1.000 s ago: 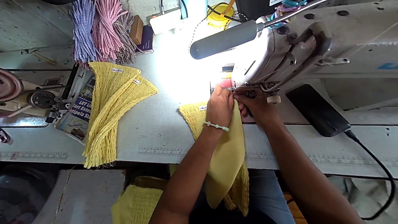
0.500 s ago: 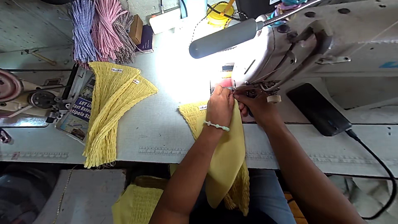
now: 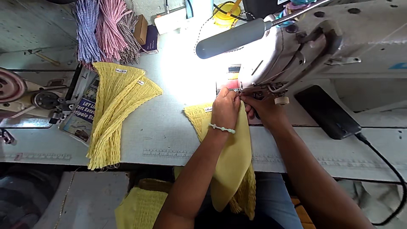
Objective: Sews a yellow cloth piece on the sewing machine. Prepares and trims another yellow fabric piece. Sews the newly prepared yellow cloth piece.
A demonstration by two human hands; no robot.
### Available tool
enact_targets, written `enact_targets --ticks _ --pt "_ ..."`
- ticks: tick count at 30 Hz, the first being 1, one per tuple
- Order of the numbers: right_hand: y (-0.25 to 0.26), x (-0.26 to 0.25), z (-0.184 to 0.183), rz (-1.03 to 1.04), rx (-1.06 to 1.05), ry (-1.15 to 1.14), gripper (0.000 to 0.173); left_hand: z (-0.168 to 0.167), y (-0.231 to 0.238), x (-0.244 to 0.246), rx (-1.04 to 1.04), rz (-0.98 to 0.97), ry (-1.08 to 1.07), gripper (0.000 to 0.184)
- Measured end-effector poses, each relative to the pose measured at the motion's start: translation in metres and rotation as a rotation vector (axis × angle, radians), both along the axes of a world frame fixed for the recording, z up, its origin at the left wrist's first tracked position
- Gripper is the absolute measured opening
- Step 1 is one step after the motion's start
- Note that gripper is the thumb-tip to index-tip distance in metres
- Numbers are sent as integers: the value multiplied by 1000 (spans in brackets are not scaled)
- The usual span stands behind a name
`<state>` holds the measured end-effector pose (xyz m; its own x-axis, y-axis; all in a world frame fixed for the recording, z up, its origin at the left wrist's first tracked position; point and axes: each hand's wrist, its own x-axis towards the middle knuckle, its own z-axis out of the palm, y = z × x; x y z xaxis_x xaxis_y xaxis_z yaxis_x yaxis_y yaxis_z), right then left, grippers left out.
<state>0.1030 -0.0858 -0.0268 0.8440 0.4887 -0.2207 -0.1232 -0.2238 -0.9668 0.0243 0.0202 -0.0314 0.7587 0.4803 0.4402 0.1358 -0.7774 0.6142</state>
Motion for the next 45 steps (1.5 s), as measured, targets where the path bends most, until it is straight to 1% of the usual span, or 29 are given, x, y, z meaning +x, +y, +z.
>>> enact_targets --ticks 3,19,29,37,42,45 --pt "0 1 -1 3 -17 7 11 0 1 -1 -18 -10 11 6" --pt "0 1 -4 9 33 -22 10 4 1 -1 -33 -36 61 7" --pt "2 0 0 -13 17 12 9 7 1 -1 -75 -38 80 7" --pt "2 -2 -2 -23 32 -19 9 12 0 -3 -98 -45 124 9" --pt "2 -4 -2 -3 -2 -84 9 4 2 -2 -82 -52 69 7" --pt "2 -2 -3 -3 -1 -62 8 17 1 -10 -55 -94 80 8"
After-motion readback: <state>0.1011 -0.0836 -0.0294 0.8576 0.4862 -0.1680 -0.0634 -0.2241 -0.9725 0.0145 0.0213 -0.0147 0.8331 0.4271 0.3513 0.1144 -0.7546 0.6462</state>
